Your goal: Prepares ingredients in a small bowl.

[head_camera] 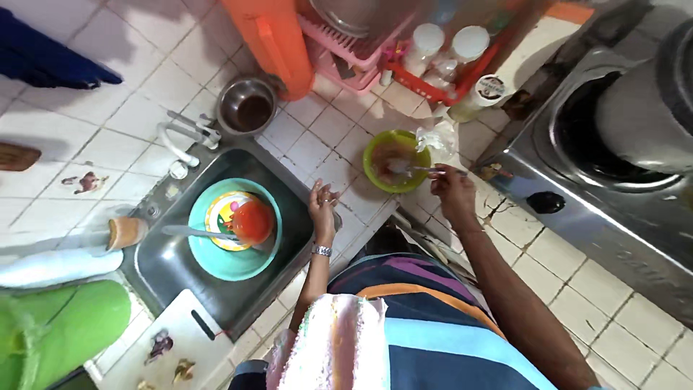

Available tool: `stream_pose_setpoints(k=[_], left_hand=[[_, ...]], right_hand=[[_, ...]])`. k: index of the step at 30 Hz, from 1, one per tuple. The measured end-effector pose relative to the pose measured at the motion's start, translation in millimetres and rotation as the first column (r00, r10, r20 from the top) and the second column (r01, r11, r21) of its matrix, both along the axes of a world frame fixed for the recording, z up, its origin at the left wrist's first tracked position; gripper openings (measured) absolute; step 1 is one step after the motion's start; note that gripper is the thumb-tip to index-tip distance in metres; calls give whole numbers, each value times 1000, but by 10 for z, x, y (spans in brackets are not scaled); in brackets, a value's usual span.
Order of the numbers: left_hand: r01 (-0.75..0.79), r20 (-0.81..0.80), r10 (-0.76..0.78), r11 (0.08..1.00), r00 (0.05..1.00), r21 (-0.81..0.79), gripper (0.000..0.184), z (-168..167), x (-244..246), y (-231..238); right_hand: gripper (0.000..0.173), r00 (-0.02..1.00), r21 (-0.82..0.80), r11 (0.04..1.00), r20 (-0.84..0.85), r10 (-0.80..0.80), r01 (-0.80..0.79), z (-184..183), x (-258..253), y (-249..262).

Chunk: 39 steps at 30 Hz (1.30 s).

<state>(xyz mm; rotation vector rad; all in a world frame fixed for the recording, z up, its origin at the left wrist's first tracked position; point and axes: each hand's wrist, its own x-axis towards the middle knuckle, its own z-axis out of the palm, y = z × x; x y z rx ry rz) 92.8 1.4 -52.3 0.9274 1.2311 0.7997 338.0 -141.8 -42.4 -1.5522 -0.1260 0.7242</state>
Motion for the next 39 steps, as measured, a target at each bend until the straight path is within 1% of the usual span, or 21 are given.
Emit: stream_pose_setpoints(k=[2,3,5,8,10,12,13,15,16,18,19,21,23,26,29,32,33,36,37,39], left_hand=[[-148,24,148,989,989,12,40,63,-202,49],[-194,33,193,981,981,28,40,97,-294,85],[-283,44,281,958,959,50,41,142,-442,110],[-369,31,368,928,929,48,40,200,-607,146],[-390,24,389,920,921,37,40,222,-655,166],[-396,23,396,918,918,27,41,208,-673,154],[-402,27,402,915,915,22,41,194,-664,155],[-415,42,414,910,909,4,40,175,-620,156],[-416,44,416,909,908,-9,39,178,-596,146],[-408,51,409,913,911,-28,40,224,-515,166],[-400,56,401,916,914,-25,40,248,-474,187],[-397,62,397,918,916,-22,39,286,-444,194],[-387,74,386,922,919,-4,40,322,-371,254],[-366,53,365,930,930,23,39,337,-357,271],[-330,39,328,942,944,61,40,360,-340,270],[-305,41,303,951,952,57,41,347,-360,216],[-299,43,297,953,954,53,42,358,-368,202],[-294,36,292,955,956,46,42,366,-401,161],[-291,34,290,956,956,41,42,355,-417,145],[-285,26,284,958,959,36,42,342,-442,130]], right_hand=[[40,991,21,999,129,38,-41,100,46,11],[41,976,39,998,211,49,-58,131,78,34],[35,929,56,994,362,70,-97,124,136,15],[33,866,23,991,490,104,-132,50,152,2],[33,847,13,990,519,114,-141,-42,168,12],[36,870,-22,991,477,128,-134,-138,146,10],[37,899,-40,992,420,127,-121,-169,115,28],[36,970,-58,996,230,84,-72,-184,30,55],[34,986,-81,995,145,76,-64,-163,-18,40],[31,995,-128,990,63,74,-65,-119,-27,27],[31,995,-148,986,63,82,-72,-98,21,33],[33,988,-163,984,117,96,-77,-80,87,8],[34,981,-145,987,170,91,-67,-92,108,105],[32,981,-175,979,142,130,-105,-142,25,134],[29,986,-201,978,145,80,-50,-108,124,169],[28,992,-197,979,107,74,-51,-144,93,211],[27,990,-198,979,118,76,-51,-135,92,223],[26,988,-187,982,156,18,11,-78,159,246],[28,986,-192,981,164,26,6,-88,163,244],[30,982,-224,972,155,105,-69,-100,133,241]])
